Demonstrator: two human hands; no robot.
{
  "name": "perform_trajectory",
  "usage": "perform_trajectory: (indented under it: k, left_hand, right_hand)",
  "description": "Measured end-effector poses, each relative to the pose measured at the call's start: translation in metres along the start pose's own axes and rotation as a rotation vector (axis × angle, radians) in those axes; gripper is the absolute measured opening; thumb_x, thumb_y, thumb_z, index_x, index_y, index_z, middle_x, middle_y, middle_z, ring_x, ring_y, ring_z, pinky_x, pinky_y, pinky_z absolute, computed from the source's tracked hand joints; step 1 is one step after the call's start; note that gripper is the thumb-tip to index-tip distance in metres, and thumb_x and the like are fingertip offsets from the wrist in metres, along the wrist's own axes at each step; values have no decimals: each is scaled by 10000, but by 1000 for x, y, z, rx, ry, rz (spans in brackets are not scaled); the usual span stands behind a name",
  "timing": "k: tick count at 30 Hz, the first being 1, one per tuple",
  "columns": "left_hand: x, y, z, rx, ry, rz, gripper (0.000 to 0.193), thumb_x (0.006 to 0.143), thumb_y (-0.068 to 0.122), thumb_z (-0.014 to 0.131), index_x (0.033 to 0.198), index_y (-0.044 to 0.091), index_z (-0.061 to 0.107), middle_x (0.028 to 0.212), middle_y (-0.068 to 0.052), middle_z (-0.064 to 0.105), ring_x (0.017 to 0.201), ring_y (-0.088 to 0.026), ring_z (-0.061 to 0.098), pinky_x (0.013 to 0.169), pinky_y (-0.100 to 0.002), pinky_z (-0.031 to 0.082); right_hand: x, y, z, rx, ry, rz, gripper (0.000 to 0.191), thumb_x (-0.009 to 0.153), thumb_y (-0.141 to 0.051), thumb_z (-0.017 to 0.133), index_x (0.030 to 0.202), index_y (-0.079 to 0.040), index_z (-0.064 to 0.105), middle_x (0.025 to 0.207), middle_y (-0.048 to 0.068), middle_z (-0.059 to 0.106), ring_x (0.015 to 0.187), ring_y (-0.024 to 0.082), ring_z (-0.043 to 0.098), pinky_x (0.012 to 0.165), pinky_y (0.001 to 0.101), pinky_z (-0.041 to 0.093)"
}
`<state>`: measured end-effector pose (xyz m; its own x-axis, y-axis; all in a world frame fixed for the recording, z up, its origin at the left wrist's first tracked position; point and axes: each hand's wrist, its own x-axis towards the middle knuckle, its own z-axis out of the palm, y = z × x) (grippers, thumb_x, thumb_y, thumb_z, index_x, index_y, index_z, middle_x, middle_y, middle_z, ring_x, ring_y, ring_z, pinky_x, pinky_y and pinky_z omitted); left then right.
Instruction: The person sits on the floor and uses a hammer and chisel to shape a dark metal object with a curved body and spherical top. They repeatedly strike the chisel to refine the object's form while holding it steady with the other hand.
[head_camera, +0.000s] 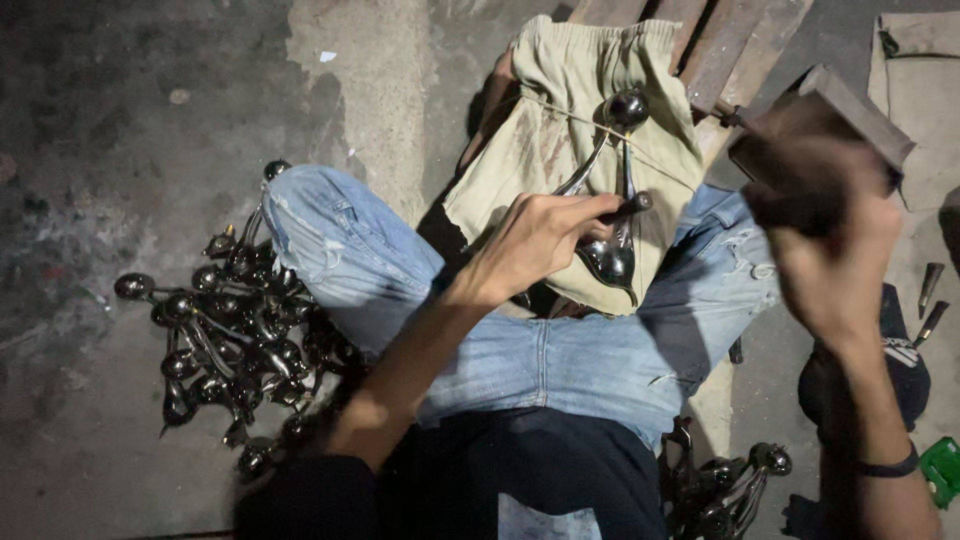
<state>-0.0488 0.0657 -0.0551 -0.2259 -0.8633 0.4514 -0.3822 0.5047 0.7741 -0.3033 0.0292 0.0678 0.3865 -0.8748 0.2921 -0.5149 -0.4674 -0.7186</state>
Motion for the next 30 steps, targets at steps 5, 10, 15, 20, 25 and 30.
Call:
perform_trajectory:
  k: [5,10,15,20,25,30]
  left_hand:
    - [-6,-1,12,-9,93,-58,422,887,-155,550,1259,3,671,1093,-177,762,953,-222,787,789,-278,659]
    - [-15,13,12,74,199,-149,307,900,-49,683,1194,33,716,978,-146,773,877,-247,779,744,-334,618]
    - [-22,24,17,51,360,-144,281,919,-64,646,1180,20,706,999,-110,777,892,-240,785,743,-322,618]
    - [-26,21,25,63,411,-129,177,951,-66,649,1108,-2,702,1018,-107,770,930,-231,791,775,-328,626]
    - [-30,17,31,149,469,-97,167,909,-64,677,1070,-30,703,1024,-147,751,922,-279,762,778,-357,621]
    - [-32,20,37,164,500,-154,105,910,-39,708,985,31,728,954,-136,741,859,-298,751,738,-373,602]
  right_hand:
    - [9,-1,-11,-800,-313,-63,744,657,-10,807,1374,-73,616,1215,168,713,965,381,711,827,466,576]
    - [20,17,-15,-463,-240,-151,625,738,43,672,1353,-59,629,1187,156,701,999,290,728,909,399,603]
    - [28,17,-12,-330,-108,-270,328,946,31,746,1248,-46,643,1110,174,735,886,271,726,776,382,576]
    - [28,6,0,-232,-33,-233,405,866,29,737,1250,-63,651,1030,154,736,825,257,712,741,392,574]
    - [33,-7,3,-319,-244,-217,485,785,27,728,1253,-80,659,950,133,737,764,242,698,705,402,572]
    - [36,-31,10,-162,-124,-280,409,905,-47,763,1271,-161,621,948,122,663,776,227,646,748,367,550]
